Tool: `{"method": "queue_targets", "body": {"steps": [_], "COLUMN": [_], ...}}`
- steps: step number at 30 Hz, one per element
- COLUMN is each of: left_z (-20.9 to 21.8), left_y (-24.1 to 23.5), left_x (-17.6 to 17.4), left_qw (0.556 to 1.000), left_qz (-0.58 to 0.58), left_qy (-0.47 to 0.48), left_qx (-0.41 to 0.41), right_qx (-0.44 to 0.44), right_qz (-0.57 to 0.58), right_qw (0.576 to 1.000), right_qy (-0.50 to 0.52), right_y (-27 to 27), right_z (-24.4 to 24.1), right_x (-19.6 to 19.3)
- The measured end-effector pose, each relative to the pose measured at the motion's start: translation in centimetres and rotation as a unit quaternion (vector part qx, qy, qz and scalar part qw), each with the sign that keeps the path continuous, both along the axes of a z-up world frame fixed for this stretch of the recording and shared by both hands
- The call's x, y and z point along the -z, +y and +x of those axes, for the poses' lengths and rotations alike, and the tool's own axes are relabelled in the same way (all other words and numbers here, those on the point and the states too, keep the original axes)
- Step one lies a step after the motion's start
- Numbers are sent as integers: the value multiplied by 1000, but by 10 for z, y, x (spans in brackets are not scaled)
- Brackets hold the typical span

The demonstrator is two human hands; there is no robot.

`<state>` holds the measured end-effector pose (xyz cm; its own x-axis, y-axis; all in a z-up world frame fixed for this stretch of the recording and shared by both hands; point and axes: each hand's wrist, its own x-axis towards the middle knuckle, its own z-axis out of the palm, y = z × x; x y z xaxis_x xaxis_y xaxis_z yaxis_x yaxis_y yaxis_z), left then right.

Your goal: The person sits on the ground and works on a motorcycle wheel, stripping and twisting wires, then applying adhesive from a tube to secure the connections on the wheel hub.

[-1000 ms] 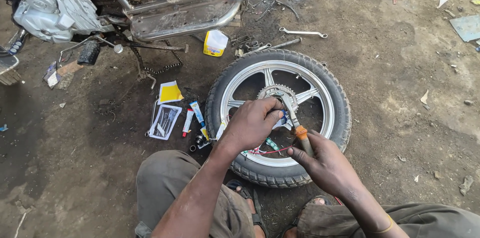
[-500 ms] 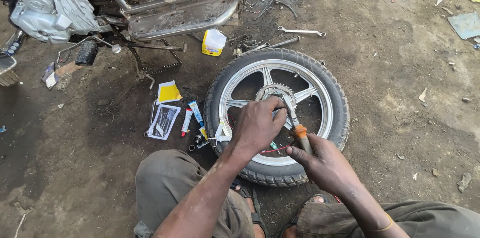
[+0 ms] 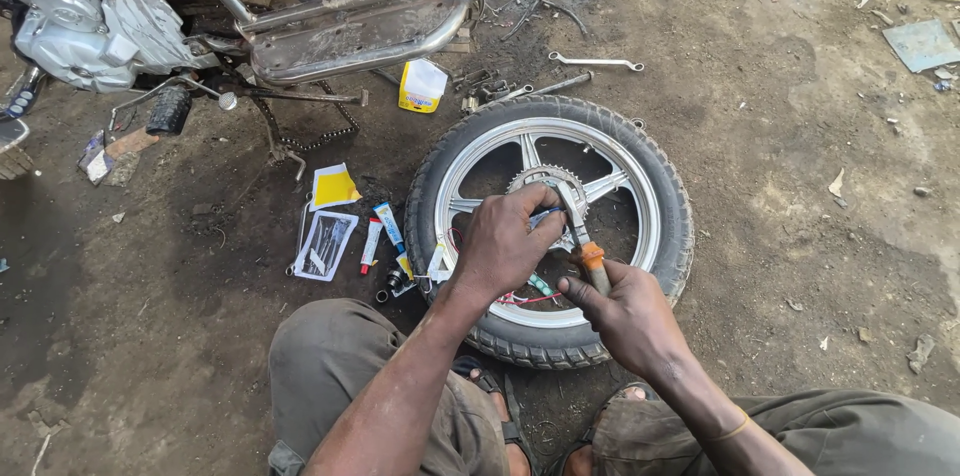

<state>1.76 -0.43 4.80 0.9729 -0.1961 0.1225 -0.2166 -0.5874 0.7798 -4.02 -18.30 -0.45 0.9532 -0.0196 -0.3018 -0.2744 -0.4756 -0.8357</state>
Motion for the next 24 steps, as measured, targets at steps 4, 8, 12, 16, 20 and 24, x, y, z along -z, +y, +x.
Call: {"method": "queue_targets", "body": {"steps": [4,8,12,16,20,24], "left_z": [-2,1,6,8,19,29], "left_y": [5,7,11,15,10,-3], "left_x": [-8,-1,2,3,20,56], "left_qw": [998,998,996,989,974,958], "left_qz": [-53,-47,-85,-119,-162,-220], "left_qy": [-11,-12,35,82,155,179], "left_qx": [33,31,4,-2,14,-43], "right_qx": [15,21,27,90,116,90], "right_qz": [158,214,318,431,445,339], "right_qw": [987,977,948,898,888,935], "right_qy": [16,11,-13,-21,7,61], "right_y": [17,18,17,8,8,5], "right_z": [-8,-8,-4,9,6,9], "right_x": [-31,-28,-31,-11,-22,-10]}}
